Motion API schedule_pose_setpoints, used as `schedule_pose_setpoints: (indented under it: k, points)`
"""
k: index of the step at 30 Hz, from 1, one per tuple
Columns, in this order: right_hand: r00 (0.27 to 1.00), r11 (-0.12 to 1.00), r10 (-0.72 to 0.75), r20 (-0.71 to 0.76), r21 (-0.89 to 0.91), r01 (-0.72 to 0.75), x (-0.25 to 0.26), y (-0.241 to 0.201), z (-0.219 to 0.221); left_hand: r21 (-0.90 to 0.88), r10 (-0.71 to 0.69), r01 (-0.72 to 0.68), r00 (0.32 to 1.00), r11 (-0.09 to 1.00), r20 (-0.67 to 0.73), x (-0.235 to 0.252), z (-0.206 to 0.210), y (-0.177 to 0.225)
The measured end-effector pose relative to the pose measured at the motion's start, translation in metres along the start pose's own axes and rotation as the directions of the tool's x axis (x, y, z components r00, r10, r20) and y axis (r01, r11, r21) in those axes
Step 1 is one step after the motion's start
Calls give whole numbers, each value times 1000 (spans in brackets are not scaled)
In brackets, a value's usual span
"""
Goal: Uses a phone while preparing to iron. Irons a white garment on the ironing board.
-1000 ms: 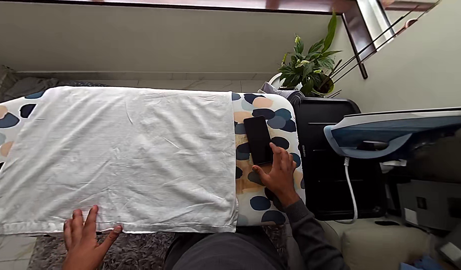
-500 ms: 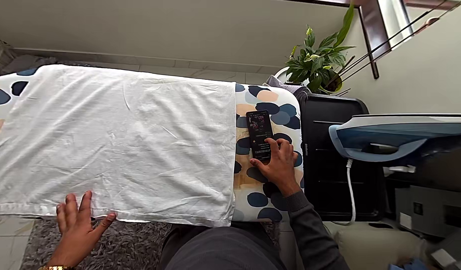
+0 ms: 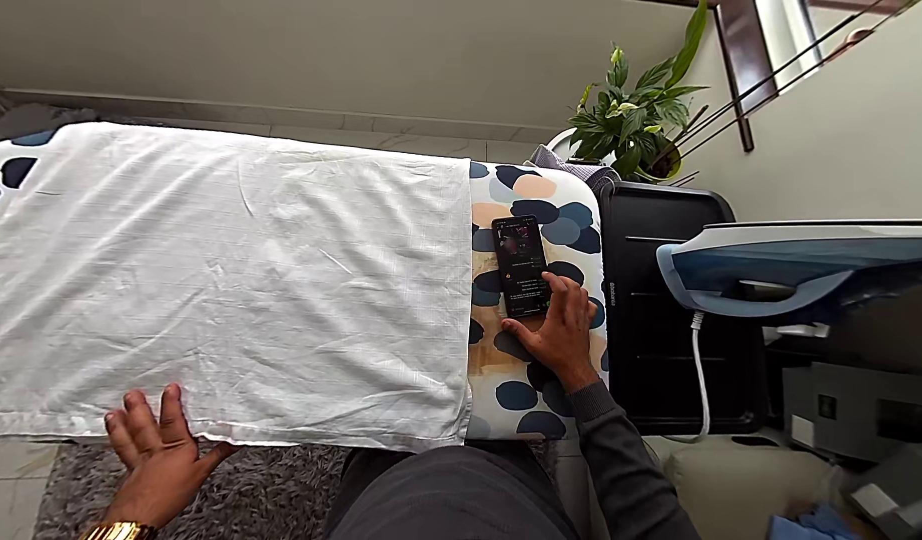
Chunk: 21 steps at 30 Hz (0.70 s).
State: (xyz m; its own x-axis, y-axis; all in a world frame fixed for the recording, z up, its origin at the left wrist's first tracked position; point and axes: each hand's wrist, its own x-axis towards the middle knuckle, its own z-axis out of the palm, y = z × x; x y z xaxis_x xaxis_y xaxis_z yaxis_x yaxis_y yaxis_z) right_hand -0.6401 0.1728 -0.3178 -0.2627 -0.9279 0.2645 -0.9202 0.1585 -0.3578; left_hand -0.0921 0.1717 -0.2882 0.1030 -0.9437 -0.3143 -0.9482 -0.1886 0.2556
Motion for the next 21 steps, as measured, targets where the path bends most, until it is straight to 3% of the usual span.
schedule_pose_setpoints:
  k: [21]
  points:
    - [998, 1000, -21, -53, 0, 21, 0, 2, 4, 0, 12, -12, 999, 1000, -42, 0, 5, -2]
